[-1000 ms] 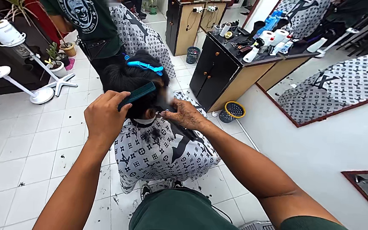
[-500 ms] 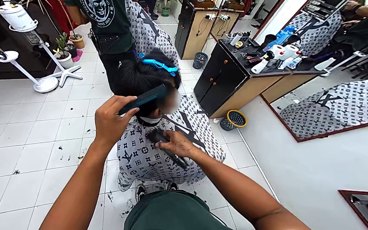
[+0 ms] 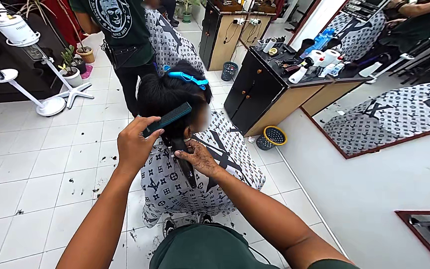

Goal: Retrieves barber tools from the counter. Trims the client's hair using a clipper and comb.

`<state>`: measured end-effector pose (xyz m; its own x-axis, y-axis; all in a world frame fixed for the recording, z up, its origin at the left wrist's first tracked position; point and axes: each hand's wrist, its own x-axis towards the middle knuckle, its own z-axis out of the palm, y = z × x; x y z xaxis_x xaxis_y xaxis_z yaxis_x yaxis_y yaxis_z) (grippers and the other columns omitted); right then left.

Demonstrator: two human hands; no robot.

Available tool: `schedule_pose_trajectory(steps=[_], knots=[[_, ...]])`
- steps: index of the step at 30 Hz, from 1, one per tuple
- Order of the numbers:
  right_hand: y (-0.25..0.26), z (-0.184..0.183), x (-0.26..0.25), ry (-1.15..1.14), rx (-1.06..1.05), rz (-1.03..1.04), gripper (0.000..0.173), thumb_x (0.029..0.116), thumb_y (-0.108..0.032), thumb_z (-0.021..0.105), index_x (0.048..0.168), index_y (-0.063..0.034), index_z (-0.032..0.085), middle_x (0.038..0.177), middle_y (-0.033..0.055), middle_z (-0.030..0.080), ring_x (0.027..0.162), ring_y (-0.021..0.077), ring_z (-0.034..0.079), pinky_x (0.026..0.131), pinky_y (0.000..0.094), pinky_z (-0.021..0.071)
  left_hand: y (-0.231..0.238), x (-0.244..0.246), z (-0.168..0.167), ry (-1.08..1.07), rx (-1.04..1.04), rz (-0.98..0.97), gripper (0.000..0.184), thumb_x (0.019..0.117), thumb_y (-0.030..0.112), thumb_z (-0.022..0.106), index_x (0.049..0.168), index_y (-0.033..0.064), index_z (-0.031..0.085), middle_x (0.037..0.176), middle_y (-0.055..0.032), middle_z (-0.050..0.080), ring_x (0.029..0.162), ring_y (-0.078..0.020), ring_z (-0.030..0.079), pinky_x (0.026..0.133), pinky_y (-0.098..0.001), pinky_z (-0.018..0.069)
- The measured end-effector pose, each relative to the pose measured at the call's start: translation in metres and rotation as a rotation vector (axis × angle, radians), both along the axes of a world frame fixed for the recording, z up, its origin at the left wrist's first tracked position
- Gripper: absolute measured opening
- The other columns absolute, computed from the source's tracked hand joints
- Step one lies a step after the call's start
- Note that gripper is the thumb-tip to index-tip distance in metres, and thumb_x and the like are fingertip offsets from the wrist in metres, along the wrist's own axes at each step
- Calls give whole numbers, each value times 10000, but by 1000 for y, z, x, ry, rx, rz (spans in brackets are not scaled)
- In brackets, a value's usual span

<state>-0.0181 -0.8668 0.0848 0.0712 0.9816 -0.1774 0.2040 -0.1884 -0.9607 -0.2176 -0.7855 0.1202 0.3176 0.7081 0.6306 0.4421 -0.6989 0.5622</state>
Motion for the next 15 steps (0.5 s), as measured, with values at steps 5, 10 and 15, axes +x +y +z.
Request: schedule_pose_trajectory(steps=[5, 10, 15], knots=[[-4, 10, 0, 314, 46, -17, 281, 1013, -145, 613, 1199, 63, 579, 889, 150, 720, 748, 212, 727, 735, 354, 626, 5, 0, 0, 8, 5, -11, 288, 894, 148, 788, 1170, 78, 746, 1063, -116, 717, 888, -213, 673, 767, -397, 531], [-6, 10, 0, 325, -17, -5, 275, 1041, -170, 588, 1204, 51, 576, 901, 158, 717, 749, 221, 733, 732, 350, 633, 7, -3, -1, 23, 20, -45, 276, 905, 152, 779, 1166, 67, 747, 1078, -131, 724, 935, -243, 695, 804, -443, 550], [-8, 24, -6, 469, 63, -24, 280, 1072, -196, 467, 1237, 23, 527, 850, 133, 713, 721, 206, 726, 721, 350, 631, 9, -2, -3, 5, 14, -28, 278, 897, 162, 781, 1165, 93, 755, 1070, -125, 730, 944, -239, 698, 808, -447, 541]])
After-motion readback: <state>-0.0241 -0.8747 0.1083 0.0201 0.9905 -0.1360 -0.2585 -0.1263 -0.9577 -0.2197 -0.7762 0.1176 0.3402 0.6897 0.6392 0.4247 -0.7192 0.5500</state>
